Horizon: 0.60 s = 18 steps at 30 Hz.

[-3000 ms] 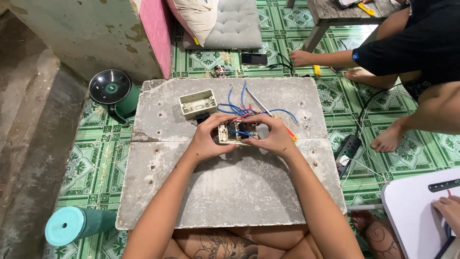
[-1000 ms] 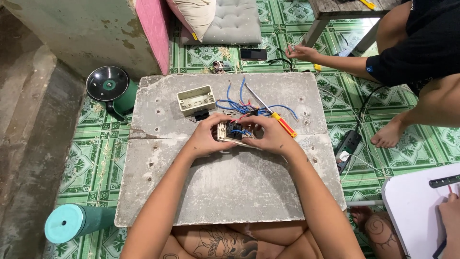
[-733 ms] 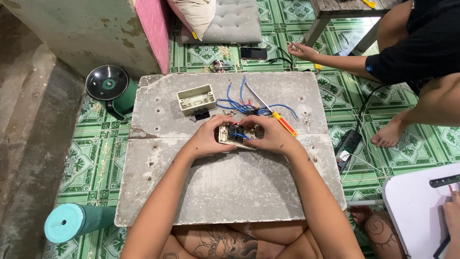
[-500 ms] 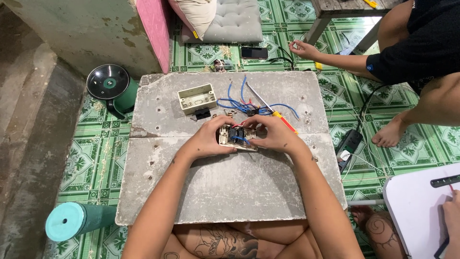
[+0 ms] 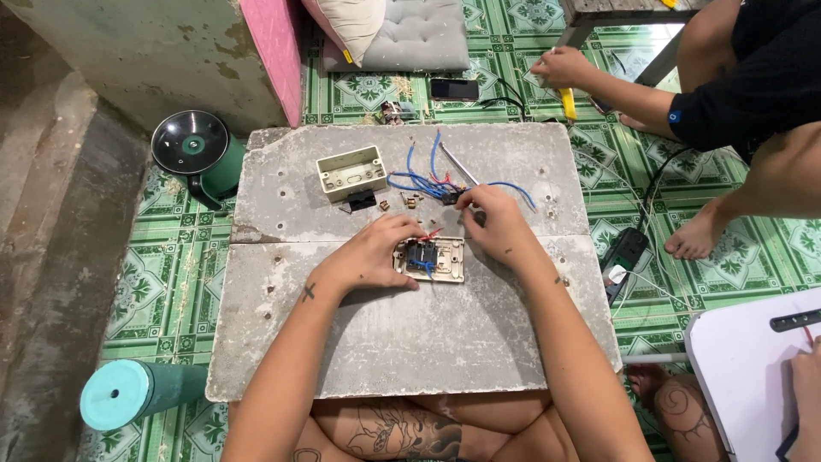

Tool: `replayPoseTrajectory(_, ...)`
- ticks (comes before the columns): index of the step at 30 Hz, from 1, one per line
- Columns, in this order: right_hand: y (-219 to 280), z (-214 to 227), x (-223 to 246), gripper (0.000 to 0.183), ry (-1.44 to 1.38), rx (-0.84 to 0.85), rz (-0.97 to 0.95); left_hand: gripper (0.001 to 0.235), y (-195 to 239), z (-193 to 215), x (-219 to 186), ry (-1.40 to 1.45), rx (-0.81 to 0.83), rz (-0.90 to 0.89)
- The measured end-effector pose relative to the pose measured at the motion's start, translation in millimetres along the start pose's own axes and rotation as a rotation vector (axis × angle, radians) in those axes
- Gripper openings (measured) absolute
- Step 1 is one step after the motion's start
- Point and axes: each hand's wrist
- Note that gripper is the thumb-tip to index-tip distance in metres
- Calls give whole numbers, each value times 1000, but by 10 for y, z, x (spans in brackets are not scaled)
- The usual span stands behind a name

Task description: The person sits on the floor and uses a screwdriver to work on an electrical switch plate, connecting wires and adjusting components. They handle the switch, wires, and a small plastic box while seated on a tiled floor.

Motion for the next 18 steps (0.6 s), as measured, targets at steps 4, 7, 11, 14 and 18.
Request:
replayPoseTrajectory(4,7,-114,-61,13,63,10,30,77,18,22,21,-2,20,10)
replayPoseTrajectory(7,18,-131,-71,11,86,0,58,78,41,103,-115,33,30,31)
replayPoseTrajectory(11,18,-132,-42,13,131,-27,124,58,79,201,-162,169,-205,176)
replayPoseTrajectory(14,19,-168,-27,14,145,-25,162,33,72,219,101,-21,-424,211)
replayPoseTrajectory(18,13,-165,88,16,-14,39,175,22,48,146,276,-290,-520,268)
Point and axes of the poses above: each hand's wrist, its own y-axis away from the middle knuckle, its own z-axis out of the back of the hand, x = y × z, and after that the axes turned 12 degrees about y, right-handed
